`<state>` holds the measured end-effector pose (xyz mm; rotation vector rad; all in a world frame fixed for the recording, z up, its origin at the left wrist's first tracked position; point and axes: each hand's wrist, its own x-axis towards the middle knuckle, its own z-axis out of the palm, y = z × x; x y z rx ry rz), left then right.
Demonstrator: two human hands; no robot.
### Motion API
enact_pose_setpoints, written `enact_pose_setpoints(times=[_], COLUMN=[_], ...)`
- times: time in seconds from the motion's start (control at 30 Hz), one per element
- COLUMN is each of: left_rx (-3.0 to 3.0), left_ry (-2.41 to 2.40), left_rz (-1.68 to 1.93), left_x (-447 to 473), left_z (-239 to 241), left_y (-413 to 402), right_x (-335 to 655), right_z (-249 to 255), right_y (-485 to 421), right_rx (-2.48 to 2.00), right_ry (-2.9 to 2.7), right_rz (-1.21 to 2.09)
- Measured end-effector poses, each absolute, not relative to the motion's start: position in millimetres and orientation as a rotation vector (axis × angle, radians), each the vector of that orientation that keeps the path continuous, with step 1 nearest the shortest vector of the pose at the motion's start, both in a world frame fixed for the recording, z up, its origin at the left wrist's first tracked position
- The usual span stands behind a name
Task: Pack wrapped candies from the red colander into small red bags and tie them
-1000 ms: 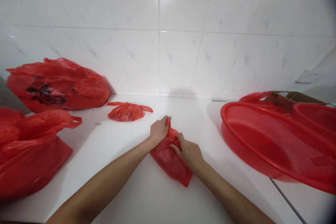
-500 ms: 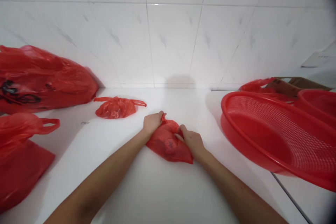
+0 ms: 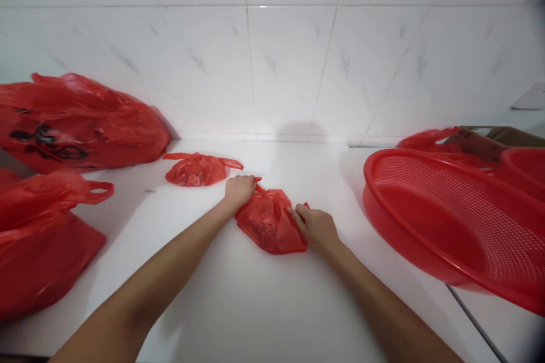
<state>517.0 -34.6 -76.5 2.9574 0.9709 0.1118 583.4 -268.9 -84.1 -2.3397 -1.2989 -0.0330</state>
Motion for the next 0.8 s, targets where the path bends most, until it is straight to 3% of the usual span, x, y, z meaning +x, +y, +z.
enact_pose_setpoints(times=[0.3,0.43,0.57,0.7,0.8], left_rx=[2.865,2.81,2.867,2.799,2.665], left_ry=[1.133,1.072,0.72,-0.045,-0.245], left_rz=[0.136,0.176,0.37,-0.075,-0.355], left_x=[523.9,523.0,507.8,491.1,478.0], left_z=[-55.2,-38.3,-3.4,13.3,10.6], left_y=[-12.8,-17.1,-37.5,-72.3,-89.8], right_x=[559.6,562.2,568.3,574.1,575.0], right_z=[-75.7,-76.2,-72.5,-69.7,-68.1], right_y=[-273.5,-283.0,-288.1,-289.5,-289.9], right_rx=[-1.799,-1.67,-1.653,-1.684,-1.688], right_ry=[-1.75,-1.598,-1.412,-1.288,-1.164], right_rz=[-0.508,-0.413,-0.261,-0.129,-0.044])
